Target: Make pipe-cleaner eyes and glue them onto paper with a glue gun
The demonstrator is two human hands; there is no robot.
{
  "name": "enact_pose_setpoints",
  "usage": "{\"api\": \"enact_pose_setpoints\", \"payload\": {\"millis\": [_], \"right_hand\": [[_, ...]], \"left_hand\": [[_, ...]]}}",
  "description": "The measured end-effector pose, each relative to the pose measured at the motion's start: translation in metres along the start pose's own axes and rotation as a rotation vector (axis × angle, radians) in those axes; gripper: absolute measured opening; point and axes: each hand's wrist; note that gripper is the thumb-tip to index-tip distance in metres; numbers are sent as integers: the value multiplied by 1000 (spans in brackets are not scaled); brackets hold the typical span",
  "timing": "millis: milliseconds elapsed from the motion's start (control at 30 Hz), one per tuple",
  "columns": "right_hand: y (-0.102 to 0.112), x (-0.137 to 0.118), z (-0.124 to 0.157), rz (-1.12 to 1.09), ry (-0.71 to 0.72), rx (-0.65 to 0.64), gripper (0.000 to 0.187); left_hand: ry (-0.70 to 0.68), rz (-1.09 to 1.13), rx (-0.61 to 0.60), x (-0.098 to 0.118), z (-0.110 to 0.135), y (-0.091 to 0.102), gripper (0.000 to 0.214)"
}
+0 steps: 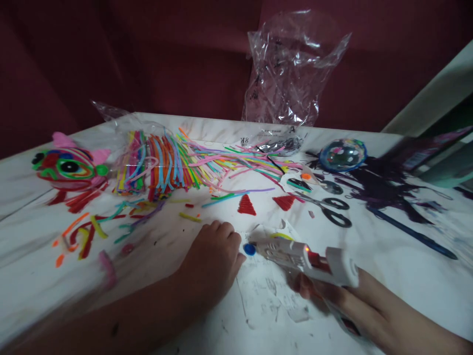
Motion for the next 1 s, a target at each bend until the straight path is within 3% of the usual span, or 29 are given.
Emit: {"api": "enact_pose_setpoints", "payload": {"millis": [133,333,500,667,833,1000], "right_hand": [[0,-3,1,-7,-23,49,52],[5,1,-3,98,48,-50,41],[3,2,-1,78,39,50,40],[2,-1,0,71,64,6,42],[-2,-4,1,21,-9,126,53],[-1,-4,1,30,5,18,50]], "left_hand": [[2,3,9,0,1,0,5],[7,-2,14,1,1,-1,5],[6,-4,21,0,1,-2,4],[2,-6,20,0,1,-2,5],[8,-9,2,1,0,0,5],[2,-8,13,0,0,-1,4]]}}
Point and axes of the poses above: each hand's wrist, its own z-axis away from the middle knuckle, its own y-axis out of the back of the hand, x = y × z, and after that the axes turned 7 degrees about -y, right-handed
